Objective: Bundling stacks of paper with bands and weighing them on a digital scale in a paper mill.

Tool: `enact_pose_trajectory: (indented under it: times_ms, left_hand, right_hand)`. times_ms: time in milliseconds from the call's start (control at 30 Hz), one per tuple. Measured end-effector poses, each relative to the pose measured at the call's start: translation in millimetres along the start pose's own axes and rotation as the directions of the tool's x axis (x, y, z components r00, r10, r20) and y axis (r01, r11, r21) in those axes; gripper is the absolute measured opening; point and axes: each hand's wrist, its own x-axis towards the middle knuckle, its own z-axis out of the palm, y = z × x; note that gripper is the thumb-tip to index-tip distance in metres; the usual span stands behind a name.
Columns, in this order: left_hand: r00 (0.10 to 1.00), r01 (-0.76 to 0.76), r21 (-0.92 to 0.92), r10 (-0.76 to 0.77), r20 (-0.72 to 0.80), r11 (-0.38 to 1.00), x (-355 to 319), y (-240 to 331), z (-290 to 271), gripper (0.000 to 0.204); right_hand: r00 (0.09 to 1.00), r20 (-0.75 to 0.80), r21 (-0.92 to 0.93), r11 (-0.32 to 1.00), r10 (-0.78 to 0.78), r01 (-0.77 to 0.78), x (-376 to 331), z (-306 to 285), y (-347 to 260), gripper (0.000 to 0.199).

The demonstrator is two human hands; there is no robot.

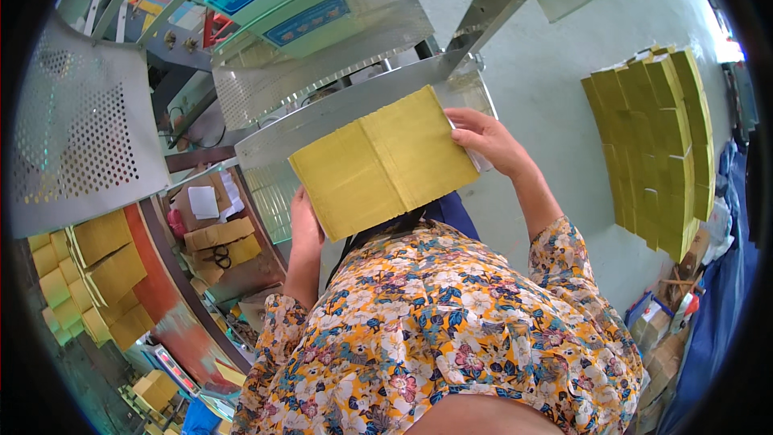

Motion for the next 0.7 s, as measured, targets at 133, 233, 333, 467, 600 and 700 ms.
enact_pose_trajectory:
  times_ms: [133, 233, 333, 467, 600, 700]
  left_hand:
    - [0.999, 0.002, 0.033, -0.004, 0.039, 0.999, 7.3, 0.5, -2.9, 0.038]
    - [0.999, -0.019, 0.063, 0.017, 0.045, 0.998, 11.7, -0.9, -3.4, 0.041]
    - [0.998, -0.053, 0.096, 0.049, 0.045, 0.994, 9.1, 1.7, -3.5, 0.044]
    - [1.000, 0.003, 0.030, -0.003, 0.000, 1.000, 5.3, 6.0, 1.0, 0.045]
    - [0.999, -0.042, 0.122, 0.038, 0.035, 0.992, 3.7, 13.7, 9.6, 0.044]
    - [0.999, -0.034, 0.096, 0.034, 0.010, 0.995, 6.9, 11.3, 9.8, 0.043]
  right_hand:
    - [0.998, 0.039, 0.034, 0.998, 0.045, -0.046, 0.4, -2.6, 3.5, 0.049]
    - [0.993, 0.074, 0.007, 0.996, 0.088, -0.089, 2.1, -10.4, -1.2, 0.050]
    - [0.977, 0.128, -0.030, 0.985, 0.170, -0.168, 5.8, -18.1, -17.3, 0.050]
    - [0.986, 0.114, -0.313, 0.946, 0.125, -0.084, 14.2, -24.3, -33.0, 0.045]
    - [0.981, 0.191, -0.582, 0.803, -0.022, 0.131, 28.1, -26.5, -31.0, 0.039]
    - [0.973, 0.224, -0.792, 0.570, -0.063, 0.219, 27.7, -9.1, -51.4, 0.031]
